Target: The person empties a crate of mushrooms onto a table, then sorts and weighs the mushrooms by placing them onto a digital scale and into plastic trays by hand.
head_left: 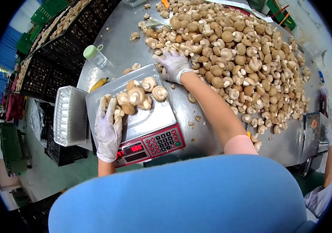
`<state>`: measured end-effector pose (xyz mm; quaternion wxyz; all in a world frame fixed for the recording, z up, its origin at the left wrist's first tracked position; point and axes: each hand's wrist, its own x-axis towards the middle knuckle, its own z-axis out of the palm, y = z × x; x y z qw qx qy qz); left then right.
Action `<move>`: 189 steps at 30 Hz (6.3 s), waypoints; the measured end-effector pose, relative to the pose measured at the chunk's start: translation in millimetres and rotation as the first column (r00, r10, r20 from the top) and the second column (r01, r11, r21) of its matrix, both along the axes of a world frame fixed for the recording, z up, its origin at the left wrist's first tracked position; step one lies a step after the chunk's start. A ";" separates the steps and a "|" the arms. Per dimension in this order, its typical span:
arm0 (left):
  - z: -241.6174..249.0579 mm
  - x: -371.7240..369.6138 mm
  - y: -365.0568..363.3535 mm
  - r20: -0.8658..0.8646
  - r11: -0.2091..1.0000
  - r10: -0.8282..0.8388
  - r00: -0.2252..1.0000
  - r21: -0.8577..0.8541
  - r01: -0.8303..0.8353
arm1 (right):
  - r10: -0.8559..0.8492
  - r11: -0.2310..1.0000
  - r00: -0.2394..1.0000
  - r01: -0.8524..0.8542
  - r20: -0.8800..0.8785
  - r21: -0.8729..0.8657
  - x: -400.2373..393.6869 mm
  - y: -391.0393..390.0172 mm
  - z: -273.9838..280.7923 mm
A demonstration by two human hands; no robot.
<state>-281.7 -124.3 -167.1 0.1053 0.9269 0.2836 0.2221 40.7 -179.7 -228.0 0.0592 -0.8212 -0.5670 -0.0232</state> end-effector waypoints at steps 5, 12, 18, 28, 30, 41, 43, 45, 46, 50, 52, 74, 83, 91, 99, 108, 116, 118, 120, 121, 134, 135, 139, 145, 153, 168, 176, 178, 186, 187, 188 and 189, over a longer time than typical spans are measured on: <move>-2.1 -7.7 -2.5 0.032 0.998 -0.045 0.998 0.041 0.044 | 0.124 0.982 0.990 -0.132 -0.069 -0.137 4.4 26.8 -5.0; 5.7 -5.2 -14.6 -0.011 0.999 -0.034 0.999 -0.041 0.033 | -0.071 0.982 0.987 0.043 0.147 0.183 6.6 27.4 -49.2; 0.7 -4.9 2.4 -0.014 0.995 -0.042 0.999 -0.092 0.041 | 0.099 0.813 0.990 -0.025 -0.096 0.581 24.5 -27.6 -6.4; 43.4 20.2 -10.0 0.412 0.986 -0.157 0.898 0.017 0.165 | 0.543 0.601 0.840 -0.375 -0.016 0.705 -61.7 -47.4 101.4; 66.6 31.4 -26.2 0.482 0.789 -0.007 0.876 -0.536 0.301 | 0.617 0.573 0.787 -0.447 -0.002 0.687 -93.3 -29.7 108.3; 16.5 -26.0 26.2 0.520 0.636 0.251 0.816 -0.724 0.266 | 0.653 0.755 0.710 -0.588 -0.263 0.288 -133.0 5.7 100.1; 15.8 -29.3 20.2 0.537 0.681 0.264 0.801 -0.692 0.240 | 0.629 0.776 0.696 -0.590 -0.347 0.223 -130.4 10.5 103.4; 12.7 -34.5 20.0 0.511 0.656 0.232 0.828 -0.711 0.255 | 0.597 0.788 0.598 -0.561 -0.535 0.253 -129.4 14.9 106.9; 7.5 -35.6 22.2 0.527 0.725 0.197 0.826 -0.646 0.239 | 0.483 0.843 0.555 -0.503 -0.677 0.189 -128.8 14.6 113.2; 3.7 -36.4 23.7 0.549 0.712 0.191 0.814 -0.648 0.270 | 0.279 0.933 0.256 -0.302 -0.926 0.197 -125.7 8.9 131.2; 10.0 -35.1 18.9 0.524 0.612 0.268 0.809 -0.741 0.277 | 0.308 0.934 0.362 -0.289 -0.880 0.209 -121.1 10.3 134.2; 38.7 -50.6 -27.2 0.437 0.839 0.229 0.870 -0.542 0.052 | 0.742 0.584 0.622 -0.418 -0.249 0.696 -141.8 -17.7 122.6; 8.5 5.1 -95.1 0.471 0.759 -0.458 0.754 -0.235 0.607 | 0.685 0.686 0.507 -0.207 -0.523 0.698 -147.0 -133.0 82.5; 80.5 43.6 -71.0 0.601 0.618 -0.379 0.704 -0.402 0.676 | -0.250 0.582 0.626 0.707 -0.739 0.402 -96.1 -383.5 114.7; 252.1 188.3 66.7 0.707 0.717 -0.267 0.655 -0.308 0.625 | -0.832 0.445 0.542 0.781 -0.121 0.437 -143.2 -572.6 79.3; 251.5 163.1 11.7 0.520 0.797 -0.427 0.739 -0.169 0.579 | -0.974 0.223 0.222 0.975 0.037 0.025 -220.1 -672.9 45.5; 222.7 62.1 12.5 0.224 0.966 -0.239 0.945 -0.047 0.256 | -0.384 0.333 0.446 0.884 -0.809 0.329 -111.3 -485.0 76.3; 213.1 50.4 5.1 0.271 0.960 -0.229 0.935 -0.097 0.263 | -0.355 0.621 0.693 0.676 -0.627 0.396 -96.1 -432.3 65.1; 188.7 39.5 23.0 0.224 0.945 -0.263 0.938 -0.135 0.297 | -0.191 0.943 0.982 0.181 0.010 0.278 -94.3 -390.4 60.3; 164.7 32.1 21.6 0.145 0.974 -0.220 0.965 -0.012 0.225 | -0.143 0.934 0.990 0.137 -0.004 0.330 -101.8 -371.4 60.3; 84.0 68.4 30.9 0.089 0.920 -0.389 0.917 0.094 0.381 | -0.025 0.790 0.953 0.204 -0.303 0.578 -88.7 -372.9 -27.7; 95.5 78.5 33.9 0.182 0.953 -0.298 0.937 0.006 0.302 | -0.012 0.803 0.961 0.174 -0.277 0.570 -81.7 -375.8 -39.4; 128.1 95.8 82.6 0.528 0.952 -0.075 0.846 -0.215 0.218 | -0.169 0.848 0.910 0.330 -0.378 0.416 -103.8 -369.0 -12.9; 164.5 114.2 112.3 0.420 0.963 -0.209 0.883 -0.072 0.261 | -0.148 0.780 0.754 0.487 -0.639 0.393 -81.4 -367.6 -71.9; 255.1 163.3 141.1 0.257 0.950 -0.309 0.916 0.138 0.281 | -0.269 0.886 0.918 0.355 -0.292 0.298 -98.4 -364.5 -14.7; 115.5 25.0 54.6 0.143 0.826 -0.312 0.939 -0.447 0.342 | 0.319 0.834 0.941 -0.220 -0.117 0.505 -92.1 -180.0 121.8; 69.4 32.6 7.6 -0.152 0.947 -0.290 0.945 0.098 0.306 | 0.296 0.889 0.951 -0.239 -0.093 0.391 -116.7 -46.5 87.3; 70.1 31.1 12.3 -0.117 0.949 -0.307 0.944 0.035 0.313 | 0.282 0.924 0.951 -0.235 -0.125 0.300 -114.5 -38.0 93.2; 53.0 -9.8 21.1 0.337 0.992 -0.124 0.933 0.021 0.124 | 0.238 0.876 0.928 -0.077 -0.288 0.476 -100.5 -38.4 116.3; 42.9 -13.3 21.9 0.262 0.980 -0.147 0.954 0.166 0.105 | 0.241 0.876 0.926 -0.079 -0.291 0.475 -109.2 -37.2 113.5; 28.8 -16.9 26.2 0.063 0.991 -0.086 0.994 0.109 0.079 | 0.223 0.913 0.967 -0.163 -0.123 0.373 -117.4 -34.2 108.5; 19.6 -17.2 23.4 0.229 0.982 -0.181 0.957 0.088 0.165 | 0.221 0.940 0.974 -0.227 0.053 0.255 -123.2 -31.1 102.7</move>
